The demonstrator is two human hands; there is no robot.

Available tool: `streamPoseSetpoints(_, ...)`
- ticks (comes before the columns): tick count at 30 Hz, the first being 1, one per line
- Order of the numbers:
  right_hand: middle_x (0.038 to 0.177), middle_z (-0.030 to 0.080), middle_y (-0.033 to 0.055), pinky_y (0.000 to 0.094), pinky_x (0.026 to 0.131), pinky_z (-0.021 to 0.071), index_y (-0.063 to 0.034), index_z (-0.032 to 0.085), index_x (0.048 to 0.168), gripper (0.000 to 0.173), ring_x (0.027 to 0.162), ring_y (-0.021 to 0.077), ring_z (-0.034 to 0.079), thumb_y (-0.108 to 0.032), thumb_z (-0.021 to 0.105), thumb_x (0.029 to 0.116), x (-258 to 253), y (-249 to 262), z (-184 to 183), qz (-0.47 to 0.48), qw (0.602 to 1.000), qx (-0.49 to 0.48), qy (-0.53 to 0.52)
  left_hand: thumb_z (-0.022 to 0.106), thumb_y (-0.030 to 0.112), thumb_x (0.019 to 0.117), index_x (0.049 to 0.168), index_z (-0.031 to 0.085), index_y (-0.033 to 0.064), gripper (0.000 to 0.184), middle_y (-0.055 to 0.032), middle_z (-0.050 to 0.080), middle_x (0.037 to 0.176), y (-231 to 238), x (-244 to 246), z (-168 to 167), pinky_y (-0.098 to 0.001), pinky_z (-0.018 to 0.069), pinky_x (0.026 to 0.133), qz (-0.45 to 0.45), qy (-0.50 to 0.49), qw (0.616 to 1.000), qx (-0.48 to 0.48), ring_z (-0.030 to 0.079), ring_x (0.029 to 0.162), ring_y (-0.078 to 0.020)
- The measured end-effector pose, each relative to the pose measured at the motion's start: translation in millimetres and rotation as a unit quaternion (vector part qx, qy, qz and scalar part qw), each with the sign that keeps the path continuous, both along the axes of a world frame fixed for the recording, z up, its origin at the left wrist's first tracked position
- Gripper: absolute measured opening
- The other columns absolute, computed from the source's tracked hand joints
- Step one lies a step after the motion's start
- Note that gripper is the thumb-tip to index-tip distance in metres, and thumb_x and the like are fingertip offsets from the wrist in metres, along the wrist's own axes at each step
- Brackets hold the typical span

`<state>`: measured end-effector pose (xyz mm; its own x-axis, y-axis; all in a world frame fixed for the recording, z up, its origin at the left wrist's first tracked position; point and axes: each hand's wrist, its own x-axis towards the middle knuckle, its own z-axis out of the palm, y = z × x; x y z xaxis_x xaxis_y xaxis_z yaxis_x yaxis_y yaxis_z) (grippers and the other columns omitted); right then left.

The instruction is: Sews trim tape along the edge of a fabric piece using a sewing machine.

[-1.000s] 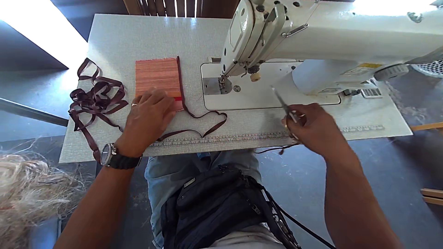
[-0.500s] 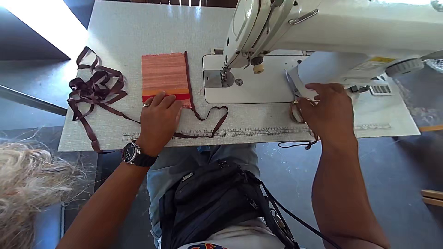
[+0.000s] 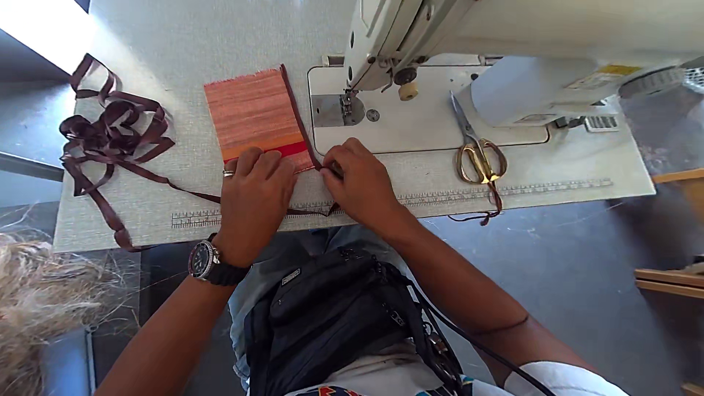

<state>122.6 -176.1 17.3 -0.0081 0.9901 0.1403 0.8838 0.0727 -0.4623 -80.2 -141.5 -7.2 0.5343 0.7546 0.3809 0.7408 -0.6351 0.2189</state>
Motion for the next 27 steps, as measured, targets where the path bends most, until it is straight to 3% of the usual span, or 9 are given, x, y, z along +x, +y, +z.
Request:
streamPoseSetpoints(8,0.079,0.066,0.0022,0.0314,0.053,0.0521,-0.0112,0.069,0.1,0.005,0.061,0.0123,0.061,-0.013,0.064,0.1001,21.9,5.7,18.9,-0.004,0.985,-0.09,0.145,0.052,0.019,0.104,0.107,0.071,0.0059,0.023,-0.0122,0.07,0.115,5.6,12.4,-1.5,-0.0528,0.049,0.094,-0.017,-0.03,0.999,0.013,0.061,0.118,-0.0354)
streamPoseSetpoints(12,0.076,0.069,0.0026,0.0297,0.052,0.0545,-0.0098,0.066,0.102,0.007,0.06,0.0127,0.065,-0.013,0.061,0.1033,27.8,9.4,24.2,0.003,0.974,-0.125,0.191,0.052,0.019,0.103,0.104,0.07,0.0057,0.022,-0.0115,0.071,0.114,6.8,14.4,0.8,-0.0508,0.0492,0.093,-0.018,-0.059,0.998,0.008,0.062,0.117,-0.034)
streamPoseSetpoints(16,0.07,0.063,0.0021,0.0269,0.045,0.046,-0.0102,0.068,0.104,0.007,0.053,0.0122,0.056,-0.014,0.062,0.1021,29.2,10.4,25.6,0.006,0.968,-0.128,0.215,0.053,0.018,0.1029,0.102,0.07,0.006,0.02,-0.0102,0.071,0.107,7.7,16.3,0.9,-0.0485,0.0506,0.089,-0.022,-0.076,0.997,0.021,0.063,0.112,-0.0323)
streamPoseSetpoints(19,0.07,0.063,0.0014,0.0271,0.045,0.0457,-0.0112,0.07,0.106,0.009,0.053,0.012,0.056,-0.017,0.066,0.0996,28.3,11.2,26.3,0.004,0.97,-0.143,0.199,0.054,0.018,0.1025,0.103,0.07,0.006,0.02,-0.0106,0.071,0.105,7.3,17.3,0.6,-0.0487,0.0499,0.089,-0.023,-0.082,0.996,0.028,0.063,0.11,-0.0324)
streamPoseSetpoints(24,0.07,0.064,0.0009,0.0274,0.046,0.0465,-0.011,0.072,0.1,0.009,0.054,0.0112,0.057,-0.013,0.063,0.1002,27.3,11.7,24.8,-0.008,0.974,-0.129,0.186,0.053,0.018,0.1022,0.102,0.069,0.0063,0.019,-0.0104,0.07,0.104,7.2,18.6,2.4,-0.0479,0.0501,0.087,-0.024,-0.083,0.996,0.025,0.063,0.11,-0.0317)
streamPoseSetpoints(27,0.068,0.062,0.0014,0.0261,0.045,0.044,-0.01,0.072,0.1,0.012,0.052,0.0109,0.054,-0.017,0.063,0.1022,29.5,11.5,23.9,-0.006,0.97,-0.125,0.21,0.055,0.025,0.1028,0.106,0.069,0.0085,0.022,-0.0094,0.069,0.106,6.6,18.3,3.2,-0.0493,0.0494,0.089,-0.039,-0.076,0.996,0.009,0.062,0.111,-0.0321)
